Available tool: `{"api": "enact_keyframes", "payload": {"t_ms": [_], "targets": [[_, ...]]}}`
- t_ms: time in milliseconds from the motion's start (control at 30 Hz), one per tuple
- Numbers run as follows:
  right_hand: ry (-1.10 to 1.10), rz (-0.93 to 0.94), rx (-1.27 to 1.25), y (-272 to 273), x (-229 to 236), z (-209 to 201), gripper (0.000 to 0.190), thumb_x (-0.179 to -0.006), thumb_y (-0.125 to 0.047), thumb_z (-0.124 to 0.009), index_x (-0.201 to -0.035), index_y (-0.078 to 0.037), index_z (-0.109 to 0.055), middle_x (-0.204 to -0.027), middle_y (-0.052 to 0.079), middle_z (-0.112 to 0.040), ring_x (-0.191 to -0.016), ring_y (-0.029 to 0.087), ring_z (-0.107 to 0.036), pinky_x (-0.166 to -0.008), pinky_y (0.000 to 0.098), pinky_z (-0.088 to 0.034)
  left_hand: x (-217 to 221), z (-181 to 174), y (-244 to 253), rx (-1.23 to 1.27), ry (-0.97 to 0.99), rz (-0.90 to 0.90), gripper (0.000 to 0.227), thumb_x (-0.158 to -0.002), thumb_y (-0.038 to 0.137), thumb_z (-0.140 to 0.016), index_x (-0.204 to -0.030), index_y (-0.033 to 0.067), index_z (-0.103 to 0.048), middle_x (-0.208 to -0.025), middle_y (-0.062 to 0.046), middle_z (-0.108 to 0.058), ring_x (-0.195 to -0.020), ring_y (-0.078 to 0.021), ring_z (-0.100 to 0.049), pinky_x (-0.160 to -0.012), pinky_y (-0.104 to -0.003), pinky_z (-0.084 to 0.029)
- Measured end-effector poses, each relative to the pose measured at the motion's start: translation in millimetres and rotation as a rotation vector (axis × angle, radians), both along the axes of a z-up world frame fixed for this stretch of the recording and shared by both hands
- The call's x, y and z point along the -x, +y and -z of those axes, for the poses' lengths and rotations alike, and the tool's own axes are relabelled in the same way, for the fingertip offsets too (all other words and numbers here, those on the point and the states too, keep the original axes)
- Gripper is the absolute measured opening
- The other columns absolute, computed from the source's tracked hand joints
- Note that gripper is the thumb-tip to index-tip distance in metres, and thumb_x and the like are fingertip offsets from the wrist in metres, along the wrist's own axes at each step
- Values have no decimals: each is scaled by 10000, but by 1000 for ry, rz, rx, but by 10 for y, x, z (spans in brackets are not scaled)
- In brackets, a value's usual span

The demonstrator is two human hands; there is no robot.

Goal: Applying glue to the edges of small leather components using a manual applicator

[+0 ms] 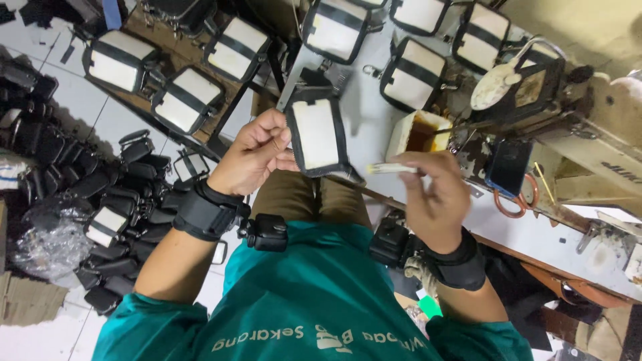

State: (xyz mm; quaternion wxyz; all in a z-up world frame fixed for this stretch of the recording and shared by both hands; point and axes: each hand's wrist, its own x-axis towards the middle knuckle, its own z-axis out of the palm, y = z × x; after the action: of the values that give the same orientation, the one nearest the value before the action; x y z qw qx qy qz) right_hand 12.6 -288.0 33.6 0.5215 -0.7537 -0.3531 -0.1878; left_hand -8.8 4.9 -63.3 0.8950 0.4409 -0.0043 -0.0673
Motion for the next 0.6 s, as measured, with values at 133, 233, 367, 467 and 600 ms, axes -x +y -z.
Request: {"api": "enact_keyframes", "payload": {"t_ms": [133, 233, 367, 467, 600], "targets": [[-56, 109, -4, -133, -23, -6, 51, -1024, 9, -639, -1060, 43, -652, -1019, 163, -751, -771, 217, -569, -713, 305, -455, -204, -106, -95, 19, 7, -121, 44, -1044, 60, -574, -1046, 17, -562, -852, -59, -693, -835, -268, -795, -778, -429, -706], [-55, 154, -41, -155, -2, 27, 70, -1015, 23, -653, -1054, 79, -636, -996, 218, -739, -768, 264, -608, -712, 322, -475, -457, -196, -187, 10, -22, -227, 60, -1035, 55, -599, -1043, -3, -586, -900, -93, -730, -859, -283, -794, -796, -436, -704], [8, 176, -64, -303, -25, 146, 70, -1015, 14, -637, -1062, 61, -658, -1015, 252, -740, -868, 354, -683, -777, 347, -507, -786, -561, -315, -12, -126, -339, 52, -1027, 64, -604, -1007, 16, -607, -905, -87, -749, -878, -279, -789, -820, -421, -700], [76, 166, -23, -381, 21, 107, 132, -1059, -84, -590, -1116, 25, -640, -1066, 196, -717, -974, 308, -691, -864, 353, -532, -971, -725, -204, -34, -191, -349, 47, -1047, 34, -574, -1022, 31, -614, -933, -104, -735, -886, -227, -777, -854, -358, -696], [128, 159, 41, -487, 33, 205, 159, -1091, -137, -560, -1161, 4, -585, -1101, 190, -693, -1064, 289, -716, -947, 379, -592, -1072, -770, 140, -122, -244, -402, 69, -1056, 45, -591, -1006, 92, -601, -887, -47, -685, -866, -173, -762, -865, -342, -701]]}}
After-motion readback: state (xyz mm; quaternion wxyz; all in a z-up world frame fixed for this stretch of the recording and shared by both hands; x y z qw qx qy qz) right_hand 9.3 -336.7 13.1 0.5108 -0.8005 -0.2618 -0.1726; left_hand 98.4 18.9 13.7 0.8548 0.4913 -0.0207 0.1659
